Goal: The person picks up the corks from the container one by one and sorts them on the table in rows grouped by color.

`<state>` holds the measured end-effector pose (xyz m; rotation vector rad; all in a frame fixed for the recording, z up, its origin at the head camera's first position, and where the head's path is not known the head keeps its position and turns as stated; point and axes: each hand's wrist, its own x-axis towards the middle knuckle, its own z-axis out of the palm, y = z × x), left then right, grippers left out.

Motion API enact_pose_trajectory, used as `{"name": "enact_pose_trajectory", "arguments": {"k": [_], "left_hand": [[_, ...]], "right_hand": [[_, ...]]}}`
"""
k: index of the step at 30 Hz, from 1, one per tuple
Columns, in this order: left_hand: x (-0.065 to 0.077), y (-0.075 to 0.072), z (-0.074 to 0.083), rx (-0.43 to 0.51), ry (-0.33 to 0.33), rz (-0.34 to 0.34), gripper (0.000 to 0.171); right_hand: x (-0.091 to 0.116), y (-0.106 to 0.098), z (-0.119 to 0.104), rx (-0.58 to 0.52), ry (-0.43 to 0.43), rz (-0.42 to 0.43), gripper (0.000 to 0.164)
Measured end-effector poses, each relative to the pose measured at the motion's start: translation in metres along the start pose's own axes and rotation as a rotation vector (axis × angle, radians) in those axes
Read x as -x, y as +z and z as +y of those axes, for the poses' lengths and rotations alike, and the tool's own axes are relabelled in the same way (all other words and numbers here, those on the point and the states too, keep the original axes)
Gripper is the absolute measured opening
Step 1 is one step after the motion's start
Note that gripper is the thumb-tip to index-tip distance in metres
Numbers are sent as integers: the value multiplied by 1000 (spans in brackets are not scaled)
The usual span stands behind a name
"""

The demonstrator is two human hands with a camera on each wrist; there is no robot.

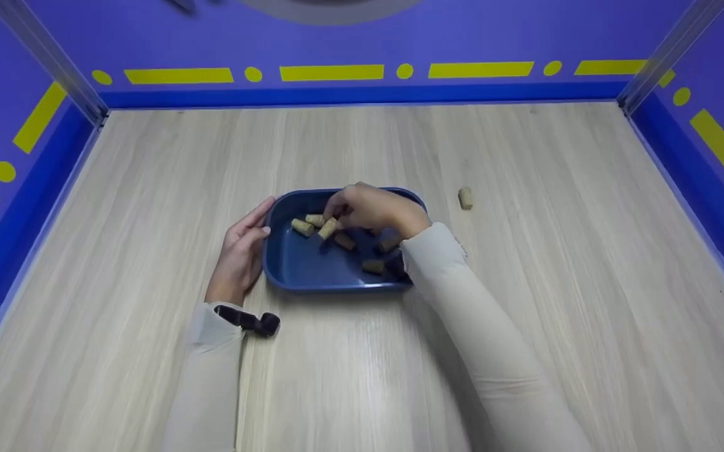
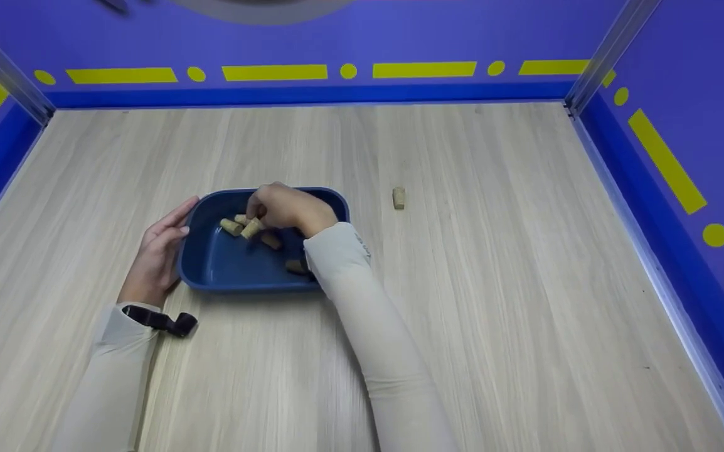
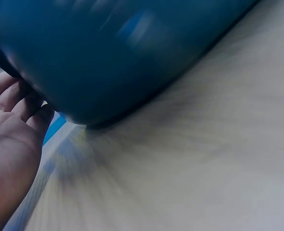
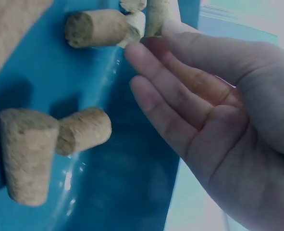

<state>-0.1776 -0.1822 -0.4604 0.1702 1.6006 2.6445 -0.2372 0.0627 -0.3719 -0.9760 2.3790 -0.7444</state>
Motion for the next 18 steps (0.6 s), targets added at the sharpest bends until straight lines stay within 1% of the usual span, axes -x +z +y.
{"name": "enact_pose_trajectory", "arguments": {"k": [3,6,13,18], "left_hand": [[1,0,0,9,-1,-4,56],[1,0,0,16,-2,-6,56],[1,0,1,-17,-13,-28,58],[1,1,2,-14,-16,-17,58]], "right_hand": [[3,-4,0,-21,-13,10,24],[6,-8,-1,-38,-7,25,25],[18,-20,1,-44,10,56,31],[27,-25,6,-52,16,80,32]]}}
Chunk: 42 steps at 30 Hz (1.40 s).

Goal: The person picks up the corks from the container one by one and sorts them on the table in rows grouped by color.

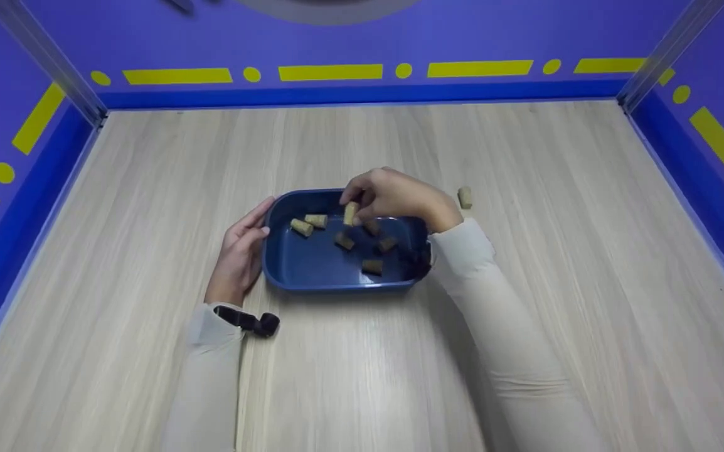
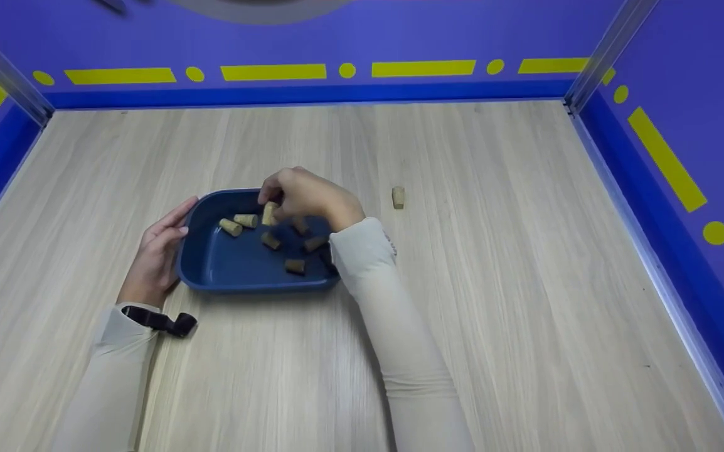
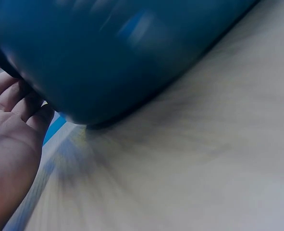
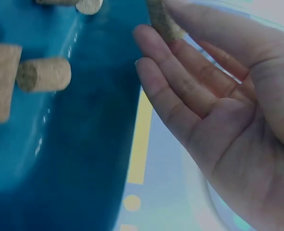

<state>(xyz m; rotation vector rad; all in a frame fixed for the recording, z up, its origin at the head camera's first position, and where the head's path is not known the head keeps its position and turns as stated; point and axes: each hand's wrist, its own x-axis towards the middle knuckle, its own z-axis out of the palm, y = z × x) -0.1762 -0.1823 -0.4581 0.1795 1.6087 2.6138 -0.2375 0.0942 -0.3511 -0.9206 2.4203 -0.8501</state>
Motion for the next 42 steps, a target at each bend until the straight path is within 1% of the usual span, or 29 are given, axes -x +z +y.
{"name": "enact_pose_trajectory", "arguments": {"k": [5,9,15,20,24,29,35,38,42], "left_hand": [[0,0,0,-3,0,6,58],[0,1,0,-3,-2,8,58],[0,0,0,13,-4,16,58],[-1,-1,-1,20,6,12,57],[-1,-1,-1,17,14,10,57],[0,0,-1,20,14,14,57],[0,0,0,18,4,25,57],[0,0,0,12,4,28,57],[0,1,-1,12,7,29,56]], "right_hand": [[9,-7,7,-23,9,22,35],[16,-13,12,-36,42,43,39],[27,-21,21,-80,68,80,38],[37,-26,31,-44,92,144,39],[44,-28,41,-20,69,205,37],[53,-30,53,-24,40,264,36],[63,-34,68,-25,101,298,42],[68,-35,75,-14,135,317,42],[73,-36,86,-71,185,342,39]]}}
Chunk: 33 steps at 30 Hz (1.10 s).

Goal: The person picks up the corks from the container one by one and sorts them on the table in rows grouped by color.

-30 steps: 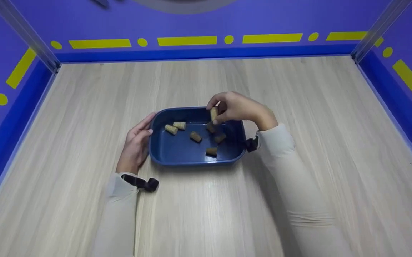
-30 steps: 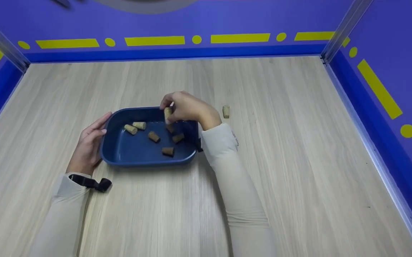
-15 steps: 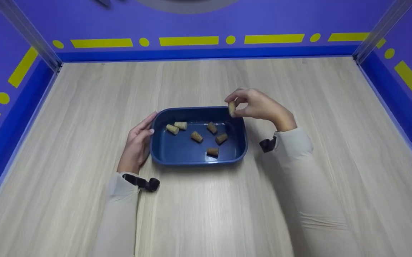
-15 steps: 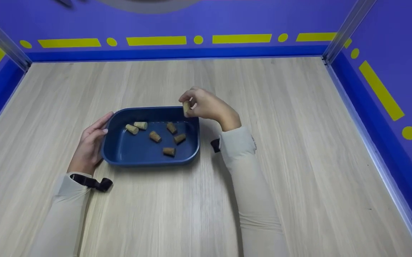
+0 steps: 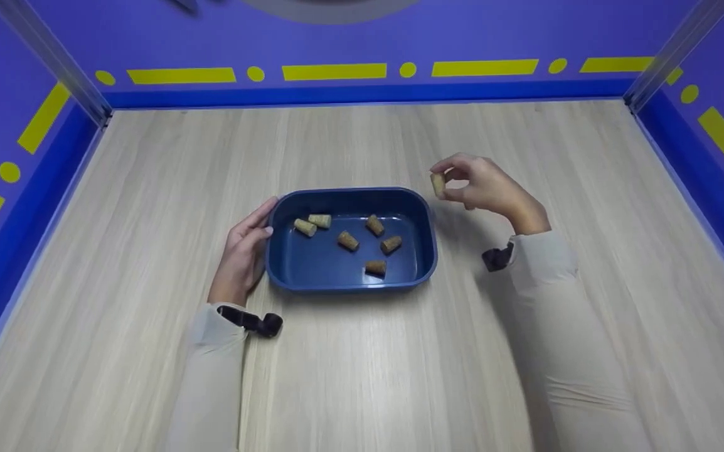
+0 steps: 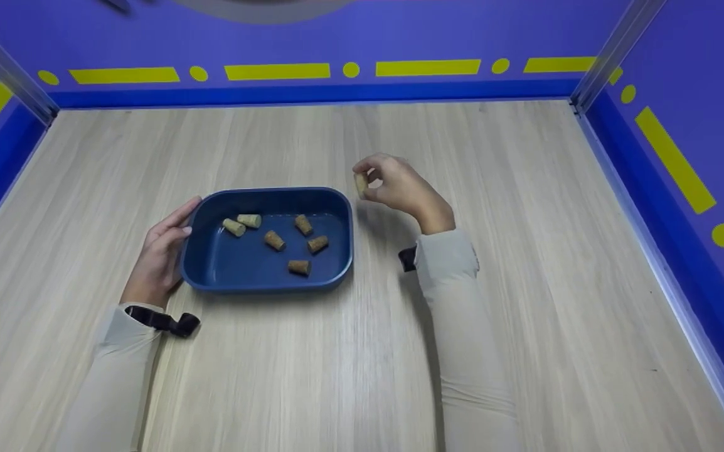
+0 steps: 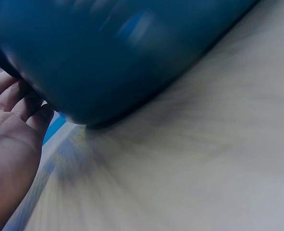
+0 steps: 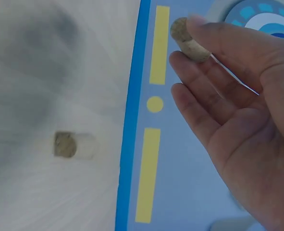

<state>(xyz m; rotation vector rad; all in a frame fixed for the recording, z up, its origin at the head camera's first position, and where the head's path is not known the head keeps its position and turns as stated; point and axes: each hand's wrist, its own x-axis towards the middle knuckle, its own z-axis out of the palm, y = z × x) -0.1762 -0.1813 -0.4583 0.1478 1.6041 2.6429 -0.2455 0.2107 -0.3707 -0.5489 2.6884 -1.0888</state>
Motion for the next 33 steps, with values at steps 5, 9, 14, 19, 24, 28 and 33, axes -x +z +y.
{"name": "enact_pose_trajectory", "arguments": {"k": [5,9,14,19,24,28,33], "left_hand": [[0,0,-1,2,-6,-5,57],[0,-1,-1,-9,-5,-12,57],[-1,-2,-2,-5,-3,-15,58],[0,-3,-2,13,-1,-14,57],[1,-3,-2,30,-8,-11,57],[1,-3,-2,17,-1,-20,57],[0,-3,-2,22,11,-23,55]], "right_hand": [[4,-3,14,-55,6,37,39],[9,-6,26,-37,-22,74,39],[13,-9,39,-32,-35,107,39],[16,-11,49,-29,-1,148,39],[20,-12,60,-31,10,156,38],[22,-12,68,-36,30,151,38],[26,-13,76,-34,49,145,39]]}}
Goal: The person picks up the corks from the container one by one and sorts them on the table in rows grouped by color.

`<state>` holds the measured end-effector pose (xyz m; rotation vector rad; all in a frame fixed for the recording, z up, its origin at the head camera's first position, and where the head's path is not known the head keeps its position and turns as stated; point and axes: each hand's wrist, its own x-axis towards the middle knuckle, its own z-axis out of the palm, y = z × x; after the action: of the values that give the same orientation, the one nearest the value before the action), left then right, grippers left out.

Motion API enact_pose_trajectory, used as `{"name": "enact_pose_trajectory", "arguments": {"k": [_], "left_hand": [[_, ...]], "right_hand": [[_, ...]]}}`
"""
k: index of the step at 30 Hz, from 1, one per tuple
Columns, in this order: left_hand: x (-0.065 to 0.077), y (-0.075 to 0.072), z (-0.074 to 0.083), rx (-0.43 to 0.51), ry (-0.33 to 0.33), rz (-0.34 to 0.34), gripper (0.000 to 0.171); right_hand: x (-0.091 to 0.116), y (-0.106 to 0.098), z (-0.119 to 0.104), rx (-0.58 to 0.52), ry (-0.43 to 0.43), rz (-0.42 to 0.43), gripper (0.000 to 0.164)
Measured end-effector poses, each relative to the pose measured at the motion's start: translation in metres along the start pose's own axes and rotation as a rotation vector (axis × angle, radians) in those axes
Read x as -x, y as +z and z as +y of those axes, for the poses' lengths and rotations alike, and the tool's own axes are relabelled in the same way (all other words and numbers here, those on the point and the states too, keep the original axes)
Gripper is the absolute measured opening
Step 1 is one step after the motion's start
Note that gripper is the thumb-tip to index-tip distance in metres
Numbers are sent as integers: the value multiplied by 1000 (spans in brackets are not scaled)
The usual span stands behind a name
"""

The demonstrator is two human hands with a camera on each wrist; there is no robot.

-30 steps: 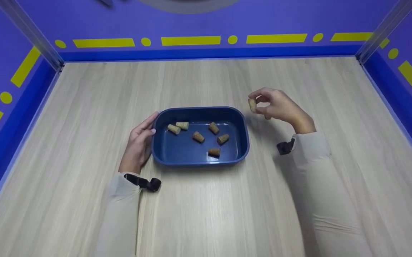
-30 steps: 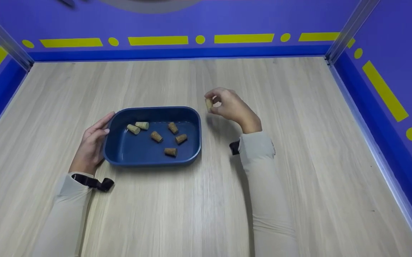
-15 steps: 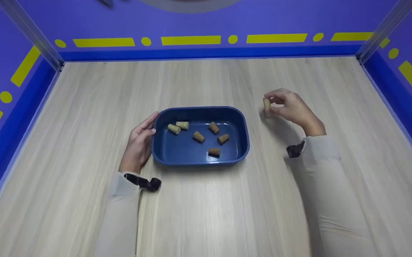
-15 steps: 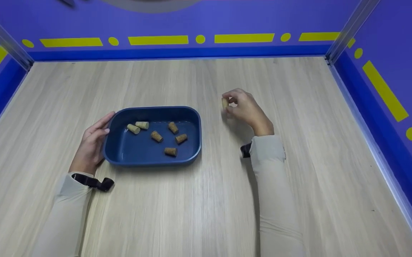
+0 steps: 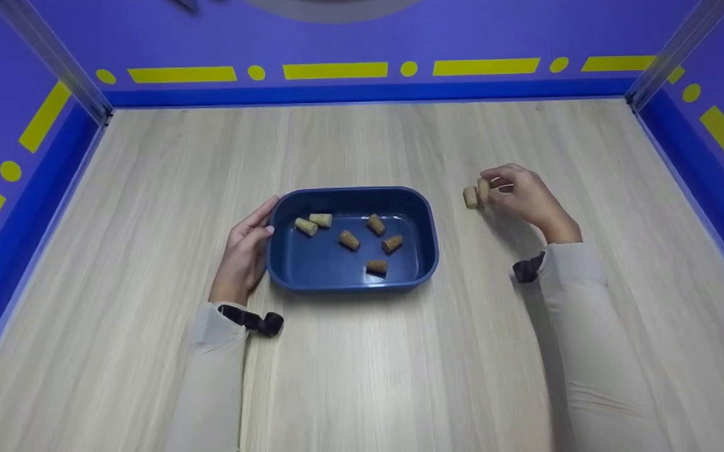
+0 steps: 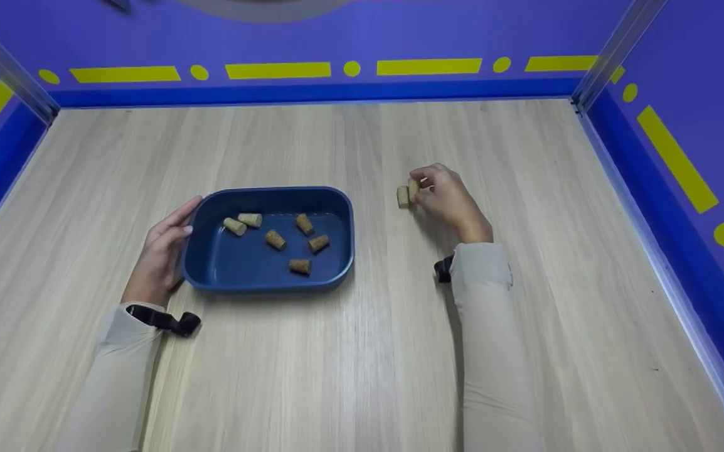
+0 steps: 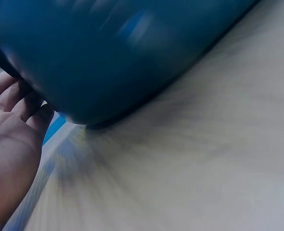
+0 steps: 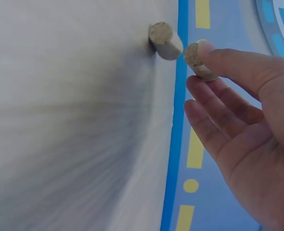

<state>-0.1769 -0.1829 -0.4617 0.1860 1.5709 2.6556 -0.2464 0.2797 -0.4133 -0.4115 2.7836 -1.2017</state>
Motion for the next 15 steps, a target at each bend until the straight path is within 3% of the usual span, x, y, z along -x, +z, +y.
{"name": "enact_pose_trajectory", "arguments": {"k": [10,15], "left_hand": [[-1,0,0,-29,-3,3,57],[0,0,0,-21,-9,3,58]], "right_hand": [[3,-1,7,53,145,-56,43],[3,0,9,71,162,-68,44]]}}
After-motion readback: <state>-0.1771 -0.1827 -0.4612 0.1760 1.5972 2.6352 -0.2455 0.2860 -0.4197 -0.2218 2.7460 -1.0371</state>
